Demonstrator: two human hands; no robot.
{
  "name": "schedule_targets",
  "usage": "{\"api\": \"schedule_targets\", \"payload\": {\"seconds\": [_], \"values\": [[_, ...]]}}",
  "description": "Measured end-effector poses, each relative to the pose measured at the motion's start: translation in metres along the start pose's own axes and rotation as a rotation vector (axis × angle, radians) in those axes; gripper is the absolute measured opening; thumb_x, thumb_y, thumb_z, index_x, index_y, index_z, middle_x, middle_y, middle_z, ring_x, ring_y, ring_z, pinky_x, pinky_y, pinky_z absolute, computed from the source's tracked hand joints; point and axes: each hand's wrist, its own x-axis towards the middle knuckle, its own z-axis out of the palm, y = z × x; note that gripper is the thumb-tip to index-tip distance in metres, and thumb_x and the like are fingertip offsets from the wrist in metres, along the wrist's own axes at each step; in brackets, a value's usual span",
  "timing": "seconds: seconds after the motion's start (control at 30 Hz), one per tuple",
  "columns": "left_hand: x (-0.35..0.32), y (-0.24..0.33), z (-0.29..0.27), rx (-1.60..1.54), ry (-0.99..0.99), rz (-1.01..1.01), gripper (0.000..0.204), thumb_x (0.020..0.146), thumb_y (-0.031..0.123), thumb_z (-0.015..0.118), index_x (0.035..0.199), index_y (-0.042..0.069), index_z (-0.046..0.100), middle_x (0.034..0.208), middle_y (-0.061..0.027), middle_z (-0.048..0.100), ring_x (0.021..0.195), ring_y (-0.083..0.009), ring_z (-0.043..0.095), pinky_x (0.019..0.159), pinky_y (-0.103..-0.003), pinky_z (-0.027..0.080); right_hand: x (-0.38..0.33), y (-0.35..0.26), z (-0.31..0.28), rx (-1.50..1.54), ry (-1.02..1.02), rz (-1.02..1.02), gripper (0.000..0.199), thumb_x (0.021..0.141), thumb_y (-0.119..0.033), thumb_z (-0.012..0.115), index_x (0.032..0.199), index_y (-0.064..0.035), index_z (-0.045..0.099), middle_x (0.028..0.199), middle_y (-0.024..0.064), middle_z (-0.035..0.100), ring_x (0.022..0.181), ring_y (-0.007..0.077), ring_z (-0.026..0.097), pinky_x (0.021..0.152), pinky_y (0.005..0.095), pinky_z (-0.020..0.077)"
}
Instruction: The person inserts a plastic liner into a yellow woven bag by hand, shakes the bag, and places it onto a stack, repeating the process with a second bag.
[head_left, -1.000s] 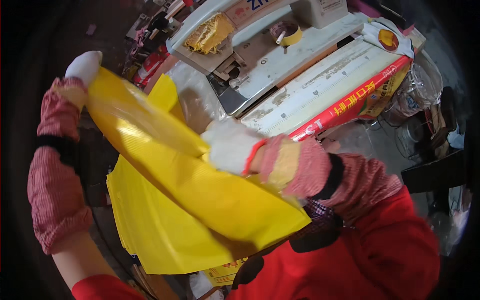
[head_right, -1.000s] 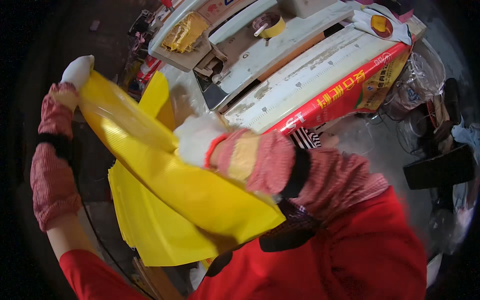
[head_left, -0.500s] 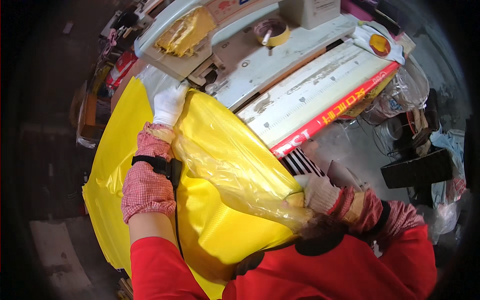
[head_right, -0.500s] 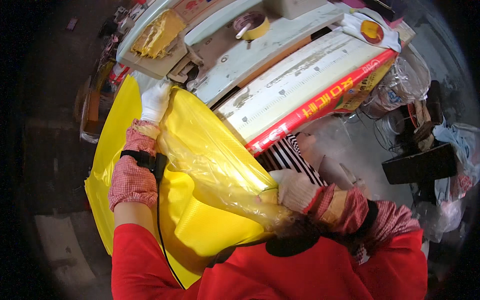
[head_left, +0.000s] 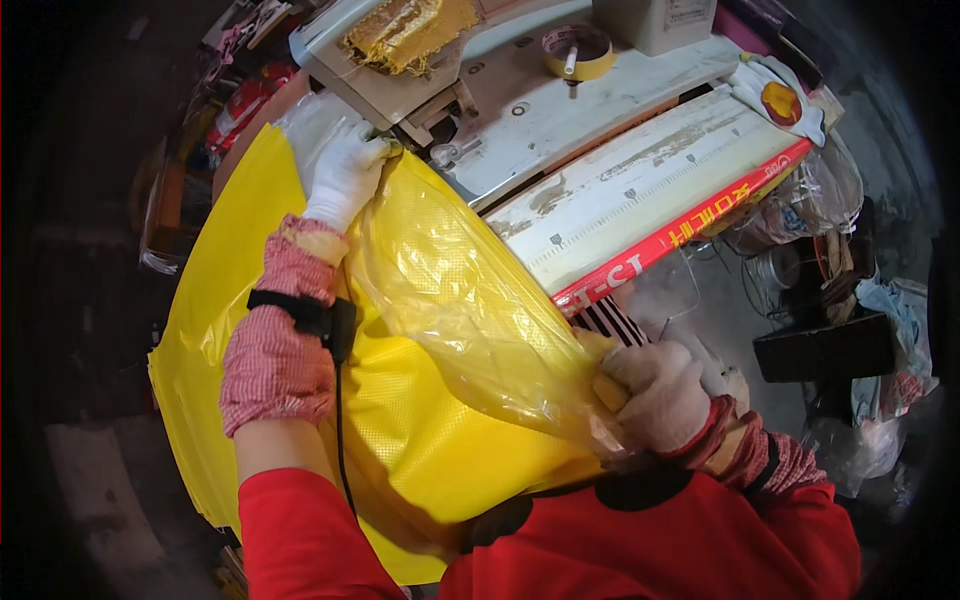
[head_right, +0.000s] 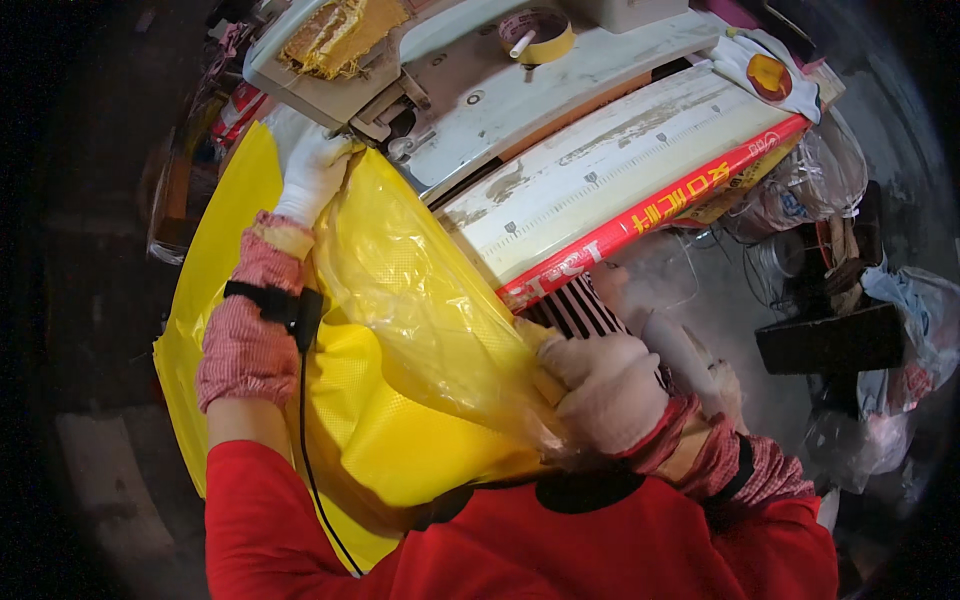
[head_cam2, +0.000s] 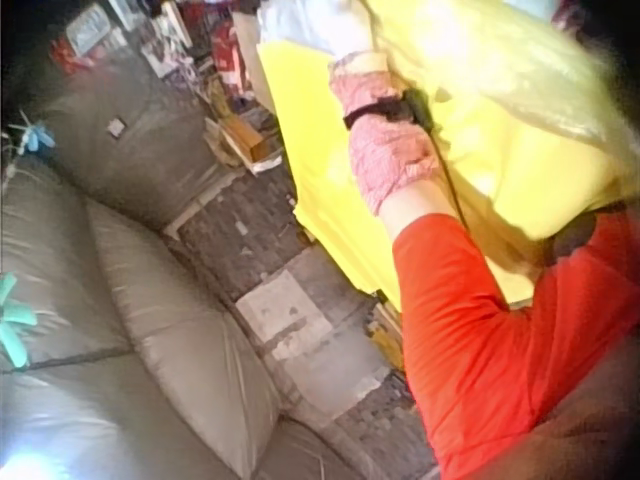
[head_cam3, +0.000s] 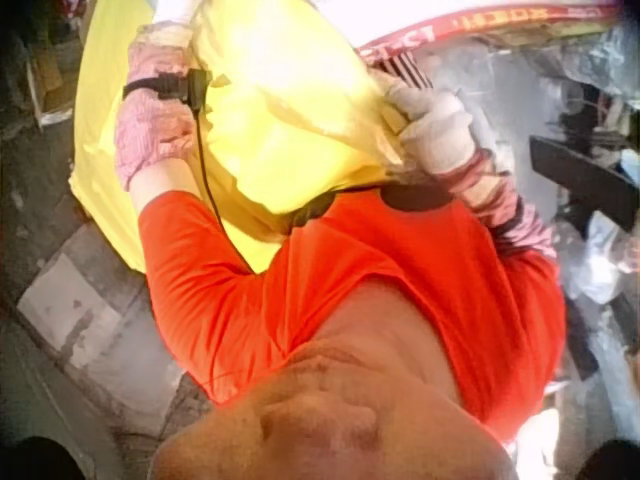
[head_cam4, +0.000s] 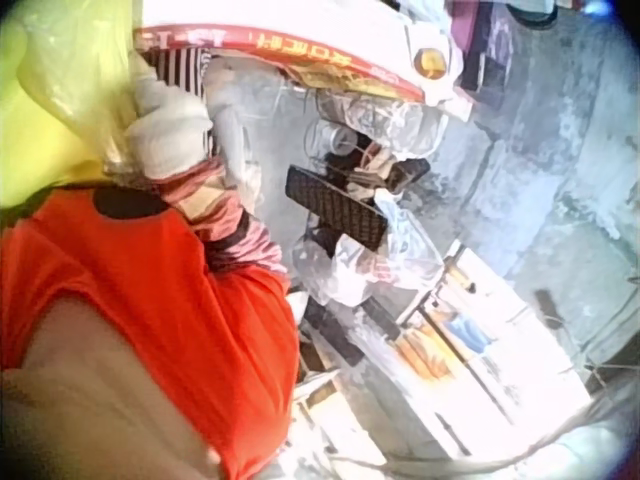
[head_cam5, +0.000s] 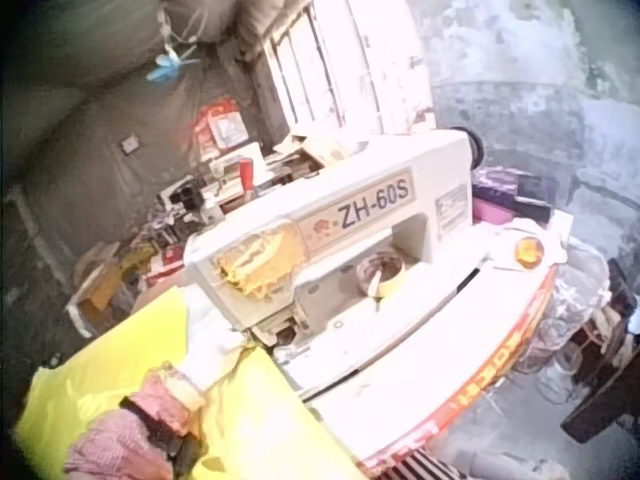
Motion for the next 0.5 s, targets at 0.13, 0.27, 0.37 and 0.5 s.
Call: {"api": "schedule_targets", "payload": {"seconds": [0.13, 0.27, 0.37, 0.5], "values": [[-0.004, 0.020, -0.021, -0.299, -0.262, -0.484, 0.019, 0.079, 0.019, 0.058, 0.094, 0.010, 0.065, 0.088, -0.0143, 0.063, 0.082, -0.0323, 0.059, 0.073, -0.035, 0.046, 0.001, -0.007, -0.006, -0.192, -0.224, 0.331, 0.049, 0.071, -0.030, 0.065, 0.112, -0.0053, 0.052, 0.066, 0.0102, 0.061, 0.067, 0.0282, 0.062, 0.057, 0.0379, 0.0490], [-0.005, 0.009, -0.005, -0.330, -0.248, -0.362, 0.021, 0.078, 0.021, 0.059, 0.096, 0.010, 0.065, 0.088, -0.0149, 0.063, 0.082, -0.0327, 0.060, 0.074, -0.035, 0.047, 0.007, -0.004, 0.002, -0.650, -0.363, 0.014, 0.064, 0.071, -0.025, 0.065, 0.124, -0.0022, 0.038, 0.063, 0.0120, 0.059, 0.063, 0.0266, 0.063, 0.050, 0.0392, 0.0478], [0.008, -0.032, 0.015, -0.164, -0.250, -0.444, 0.017, 0.078, 0.017, 0.059, 0.091, 0.010, 0.066, 0.087, -0.0160, 0.064, 0.081, -0.0327, 0.061, 0.073, -0.036, 0.047, 0.039, -0.007, 0.023, -0.736, 0.088, -0.188, 0.020, 0.077, -0.028, 0.058, 0.071, -0.0090, 0.057, 0.049, 0.0076, 0.050, 0.046, 0.0229, 0.055, 0.039, 0.0402, 0.0402], [0.039, -0.099, 0.004, -0.018, -0.077, -0.334, 0.017, 0.077, 0.011, 0.056, 0.090, 0.007, 0.067, 0.082, -0.0177, 0.064, 0.080, -0.0318, 0.062, 0.073, -0.035, 0.047, 0.115, -0.026, 0.028, -0.662, 0.294, -0.439, 0.021, 0.086, -0.021, 0.049, 0.078, -0.0035, 0.058, 0.054, 0.0093, 0.054, 0.049, 0.0287, 0.056, 0.041, 0.0415, 0.0388]]}}
